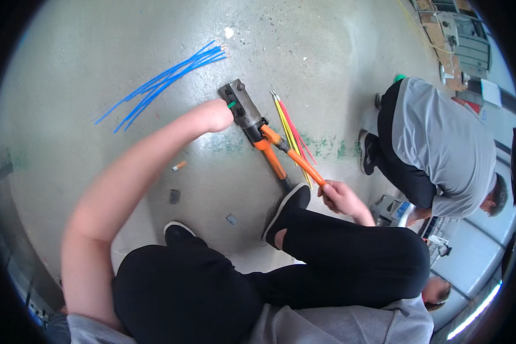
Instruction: The person sits on the floor and uses a hydraulic crimping tool to attach metal terminals to the ends of colored electrical wires. They handle green, red, and yellow wires one at a time, crimp each, and then gather blue wires at the end.
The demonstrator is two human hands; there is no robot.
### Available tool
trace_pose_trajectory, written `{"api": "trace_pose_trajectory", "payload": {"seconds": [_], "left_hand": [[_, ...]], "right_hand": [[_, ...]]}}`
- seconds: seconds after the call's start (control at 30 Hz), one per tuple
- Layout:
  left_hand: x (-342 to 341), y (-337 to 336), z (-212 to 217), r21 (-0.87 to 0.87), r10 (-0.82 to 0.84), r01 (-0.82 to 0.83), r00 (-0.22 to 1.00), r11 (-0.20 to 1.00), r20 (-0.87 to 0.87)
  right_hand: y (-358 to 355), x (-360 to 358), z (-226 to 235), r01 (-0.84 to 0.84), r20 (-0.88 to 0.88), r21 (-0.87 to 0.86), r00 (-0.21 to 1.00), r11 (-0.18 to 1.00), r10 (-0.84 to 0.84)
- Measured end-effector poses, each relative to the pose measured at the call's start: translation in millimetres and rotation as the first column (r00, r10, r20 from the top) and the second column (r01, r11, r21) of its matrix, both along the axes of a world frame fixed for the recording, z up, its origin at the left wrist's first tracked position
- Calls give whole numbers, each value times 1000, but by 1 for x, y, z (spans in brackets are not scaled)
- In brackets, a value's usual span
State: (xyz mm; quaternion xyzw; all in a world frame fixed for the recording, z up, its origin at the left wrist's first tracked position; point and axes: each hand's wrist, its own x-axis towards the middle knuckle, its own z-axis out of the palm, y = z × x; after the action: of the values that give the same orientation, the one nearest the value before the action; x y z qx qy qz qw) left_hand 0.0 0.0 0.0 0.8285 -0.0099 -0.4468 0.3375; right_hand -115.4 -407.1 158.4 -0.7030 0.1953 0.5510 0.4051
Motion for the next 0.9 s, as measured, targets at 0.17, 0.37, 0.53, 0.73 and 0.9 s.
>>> {"api": "trace_pose_trajectory", "payload": {"seconds": [0.17,0.37,0.53,0.73,0.9], "left_hand": [[20,12,-9,-123,134,-187,928,975,-348],[15,20,12,-164,322,-497,746,852,-583],[19,7,5,-204,273,-475,751,856,-602],[17,12,10,-183,306,-524,709,832,-636],[13,4,9,-201,314,-507,750,838,-582]], "right_hand": [[-10,-14,-33,-19,15,33,1000,999,18],[25,43,39,-166,-17,-56,986,985,165],[-14,-20,-54,-38,47,97,998,995,34],[12,43,40,-228,77,-78,969,971,233],[7,-28,-68,-245,413,-106,871,964,267]]}}
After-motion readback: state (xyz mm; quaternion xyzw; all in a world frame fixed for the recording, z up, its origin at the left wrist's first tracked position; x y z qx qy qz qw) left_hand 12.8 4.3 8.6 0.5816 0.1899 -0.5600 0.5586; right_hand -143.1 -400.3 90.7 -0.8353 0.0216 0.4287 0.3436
